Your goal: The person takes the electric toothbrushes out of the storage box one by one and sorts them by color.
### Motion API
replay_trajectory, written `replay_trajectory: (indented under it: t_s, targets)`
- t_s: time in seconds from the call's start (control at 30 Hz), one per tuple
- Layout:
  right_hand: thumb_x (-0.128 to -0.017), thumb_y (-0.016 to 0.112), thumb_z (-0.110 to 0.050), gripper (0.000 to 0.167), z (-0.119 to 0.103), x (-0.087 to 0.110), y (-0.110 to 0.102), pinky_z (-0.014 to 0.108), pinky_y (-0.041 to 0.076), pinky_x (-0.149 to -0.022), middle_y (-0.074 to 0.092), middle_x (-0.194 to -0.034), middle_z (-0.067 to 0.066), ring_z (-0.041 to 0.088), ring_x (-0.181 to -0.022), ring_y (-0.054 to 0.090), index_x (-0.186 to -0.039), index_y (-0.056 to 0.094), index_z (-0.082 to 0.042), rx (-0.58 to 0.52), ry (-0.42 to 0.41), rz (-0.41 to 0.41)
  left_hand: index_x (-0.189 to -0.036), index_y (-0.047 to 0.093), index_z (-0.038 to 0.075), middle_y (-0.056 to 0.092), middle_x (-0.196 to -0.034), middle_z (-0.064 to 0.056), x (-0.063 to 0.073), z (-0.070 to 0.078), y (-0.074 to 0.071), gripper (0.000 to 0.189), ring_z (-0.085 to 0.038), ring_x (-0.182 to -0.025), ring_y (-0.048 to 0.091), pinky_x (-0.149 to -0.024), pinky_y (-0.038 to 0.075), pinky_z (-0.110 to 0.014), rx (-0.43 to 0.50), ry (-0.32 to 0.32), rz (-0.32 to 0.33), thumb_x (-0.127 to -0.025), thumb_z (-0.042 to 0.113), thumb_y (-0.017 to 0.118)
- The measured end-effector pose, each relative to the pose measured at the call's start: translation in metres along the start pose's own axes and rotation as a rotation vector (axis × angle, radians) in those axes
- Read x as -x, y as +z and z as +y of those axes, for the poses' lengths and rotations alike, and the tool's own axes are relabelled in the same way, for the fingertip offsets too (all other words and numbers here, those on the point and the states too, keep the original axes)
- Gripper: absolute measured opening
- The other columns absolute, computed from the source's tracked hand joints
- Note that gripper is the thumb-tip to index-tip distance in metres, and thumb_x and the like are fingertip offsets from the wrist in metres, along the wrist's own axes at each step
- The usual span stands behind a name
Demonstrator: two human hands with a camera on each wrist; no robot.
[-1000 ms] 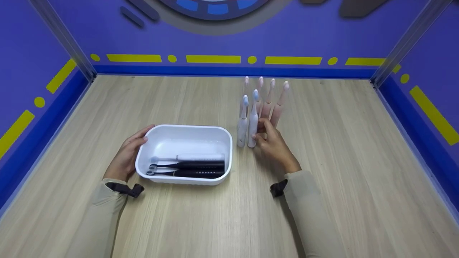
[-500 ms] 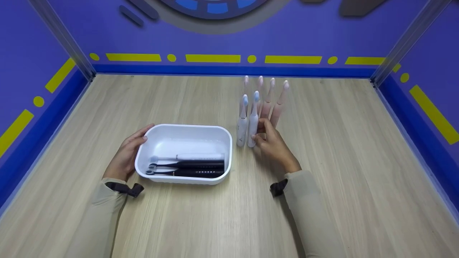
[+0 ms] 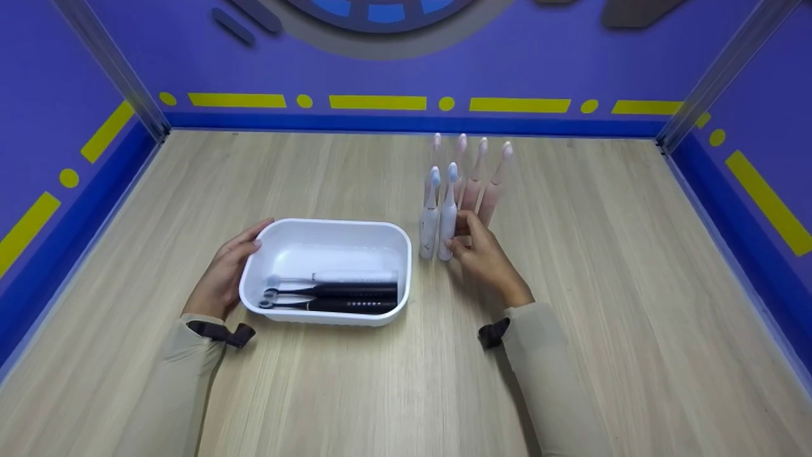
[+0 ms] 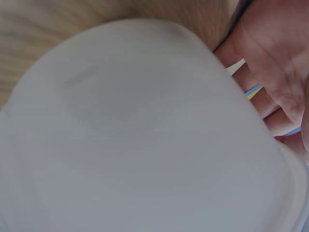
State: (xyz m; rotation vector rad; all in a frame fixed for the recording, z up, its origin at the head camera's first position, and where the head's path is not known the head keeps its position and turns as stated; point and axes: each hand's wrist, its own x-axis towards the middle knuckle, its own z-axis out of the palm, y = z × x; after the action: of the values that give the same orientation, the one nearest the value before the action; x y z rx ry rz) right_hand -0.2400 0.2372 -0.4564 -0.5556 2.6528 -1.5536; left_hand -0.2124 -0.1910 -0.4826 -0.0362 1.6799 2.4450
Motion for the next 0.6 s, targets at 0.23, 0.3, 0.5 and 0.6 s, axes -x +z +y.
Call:
replay_trajectory:
  t_s: [0.23,0.3,0.5,0.6]
  targets:
    - [-0.091,0.062,-0.002,0.044,0.0003,0.0007,-0.0024,0.018,0.047,-0.093,0.056,-0.120,0.019,0.017,-0.109,0.053,-0.129,0.042,0.006,-0.004,-0.006,-0.006,-0.146,0.036,0.001,0.034,-0.155,-0.008,0.0000,0.0008,0.0002,0.049,-0.018,-0.142,0.032,-0.118,0.026,-0.032,-0.003,-0.003,0.003,-0.097,0.002,0.041]
    - [-0.091,0.063,-0.003,0.045,0.0004,0.0011,-0.0036,0.019,0.047,-0.093,0.056,-0.120,0.019,0.017,-0.109,0.053,-0.130,0.042,0.006,-0.001,-0.008,-0.007,-0.146,0.037,0.001,0.035,-0.154,-0.008,-0.0003,0.0007,0.0002,0.049,-0.018,-0.142,0.032,-0.118,0.026,-0.032,0.002,-0.003,0.003,-0.097,0.002,0.042]
    - [-0.090,0.063,-0.004,0.050,-0.0022,0.0023,-0.0072,0.012,0.049,-0.088,0.055,-0.122,0.020,0.014,-0.108,0.053,-0.135,0.041,0.003,-0.030,0.025,-0.027,-0.147,0.037,0.002,0.034,-0.155,-0.008,-0.0003,0.0004,-0.0016,0.049,-0.019,-0.142,0.032,-0.118,0.026,-0.034,-0.034,0.008,-0.020,-0.098,0.003,0.041]
    - [-0.091,0.064,-0.007,0.053,-0.0039,0.0041,-0.0093,0.010,0.048,-0.087,0.056,-0.123,0.020,0.014,-0.109,0.053,-0.137,0.041,0.002,-0.016,0.037,-0.029,-0.147,0.037,0.003,0.034,-0.155,-0.008,0.0003,0.0003,-0.0018,0.049,-0.018,-0.142,0.032,-0.118,0.025,-0.034,-0.045,0.017,-0.026,-0.098,0.003,0.041]
